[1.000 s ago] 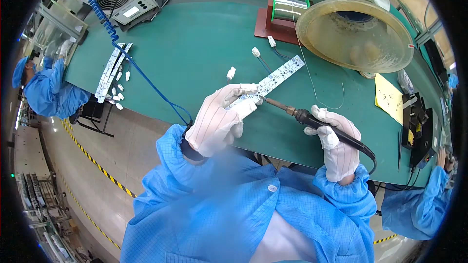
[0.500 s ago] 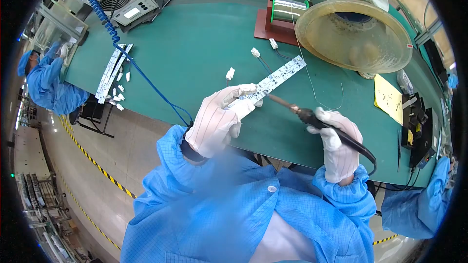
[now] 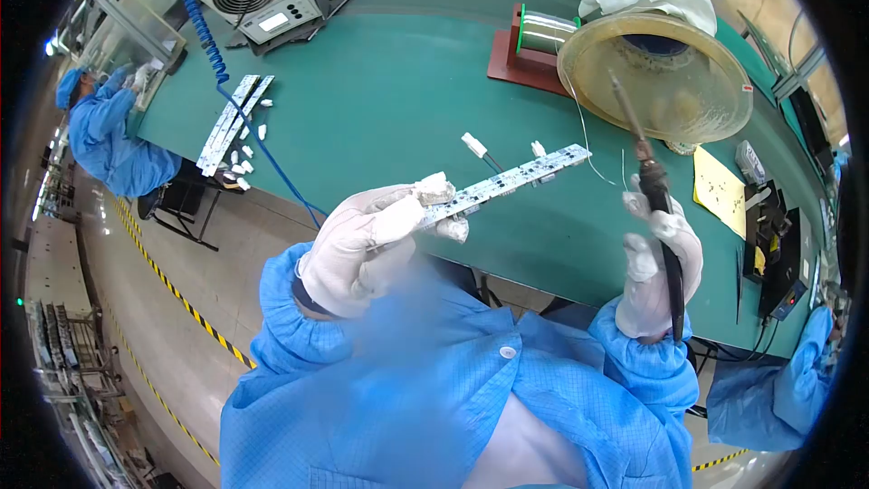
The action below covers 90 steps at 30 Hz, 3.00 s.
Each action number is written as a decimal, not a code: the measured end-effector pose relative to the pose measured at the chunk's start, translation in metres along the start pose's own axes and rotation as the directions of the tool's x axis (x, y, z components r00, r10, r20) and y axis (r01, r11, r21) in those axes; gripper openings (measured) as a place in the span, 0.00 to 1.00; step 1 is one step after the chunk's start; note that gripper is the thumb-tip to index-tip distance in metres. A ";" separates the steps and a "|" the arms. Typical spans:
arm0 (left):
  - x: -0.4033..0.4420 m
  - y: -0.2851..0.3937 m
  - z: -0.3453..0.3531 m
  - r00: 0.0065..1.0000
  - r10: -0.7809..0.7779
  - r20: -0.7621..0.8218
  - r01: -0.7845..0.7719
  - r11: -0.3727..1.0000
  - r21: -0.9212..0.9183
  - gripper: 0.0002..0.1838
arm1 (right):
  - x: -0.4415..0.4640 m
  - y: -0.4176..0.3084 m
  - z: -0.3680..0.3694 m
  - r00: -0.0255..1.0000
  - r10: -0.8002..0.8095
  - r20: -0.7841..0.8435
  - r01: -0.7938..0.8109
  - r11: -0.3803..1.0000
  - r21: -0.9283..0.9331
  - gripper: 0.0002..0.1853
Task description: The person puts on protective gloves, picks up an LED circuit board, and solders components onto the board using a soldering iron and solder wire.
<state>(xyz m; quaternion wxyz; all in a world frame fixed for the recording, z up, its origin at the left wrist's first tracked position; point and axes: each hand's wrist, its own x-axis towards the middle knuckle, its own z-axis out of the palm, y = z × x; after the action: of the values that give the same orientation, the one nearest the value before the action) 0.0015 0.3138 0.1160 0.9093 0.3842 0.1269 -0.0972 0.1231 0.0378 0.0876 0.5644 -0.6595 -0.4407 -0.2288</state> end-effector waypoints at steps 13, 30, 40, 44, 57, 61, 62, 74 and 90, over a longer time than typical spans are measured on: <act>-0.019 -0.008 0.002 1.000 0.021 -0.018 -0.021 1.000 0.006 0.24 | -0.013 -0.020 -0.021 0.906 0.259 -0.334 -0.252 0.966 0.063 0.13; -0.005 -0.032 0.011 0.970 -0.143 0.196 0.112 0.981 0.161 0.21 | -0.038 -0.044 -0.024 0.892 0.433 -0.130 -0.415 0.898 0.144 0.20; 0.004 -0.036 0.027 0.940 -0.160 0.303 0.167 0.986 0.002 0.42 | -0.056 -0.034 -0.035 0.819 0.533 -0.211 -0.453 0.828 0.331 0.21; 0.006 -0.037 0.036 0.902 -0.141 0.409 0.186 0.980 -0.071 0.44 | -0.050 -0.039 -0.037 0.776 0.579 -0.249 -0.499 0.806 0.319 0.22; 0.000 -0.037 0.046 0.964 0.005 0.264 -0.049 0.986 0.161 0.45 | -0.056 -0.033 -0.041 0.757 0.572 -0.316 -0.472 0.813 0.342 0.19; -0.002 -0.042 0.054 0.988 0.018 0.156 -0.072 0.934 0.349 0.45 | -0.056 -0.035 -0.042 0.720 0.624 -0.304 -0.524 0.776 0.352 0.27; -0.003 -0.043 0.056 0.988 0.075 0.133 -0.125 0.901 0.415 0.43 | -0.055 -0.037 -0.040 0.712 0.634 -0.302 -0.525 0.766 0.371 0.27; -0.001 -0.050 0.051 0.956 0.242 0.167 -0.294 0.758 0.582 0.29 | -0.054 -0.039 -0.043 0.761 0.580 -0.289 -0.460 0.798 0.389 0.23; 0.002 -0.055 0.035 0.938 0.305 0.165 -0.342 0.738 0.581 0.29 | -0.055 -0.039 -0.043 0.744 0.598 -0.298 -0.453 0.780 0.433 0.22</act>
<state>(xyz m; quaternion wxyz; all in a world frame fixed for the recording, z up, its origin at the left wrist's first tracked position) -0.0060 0.2504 0.1021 0.7459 0.6659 -0.0061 0.0155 0.0709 -0.0214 0.0756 0.7898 -0.5873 -0.1337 -0.1161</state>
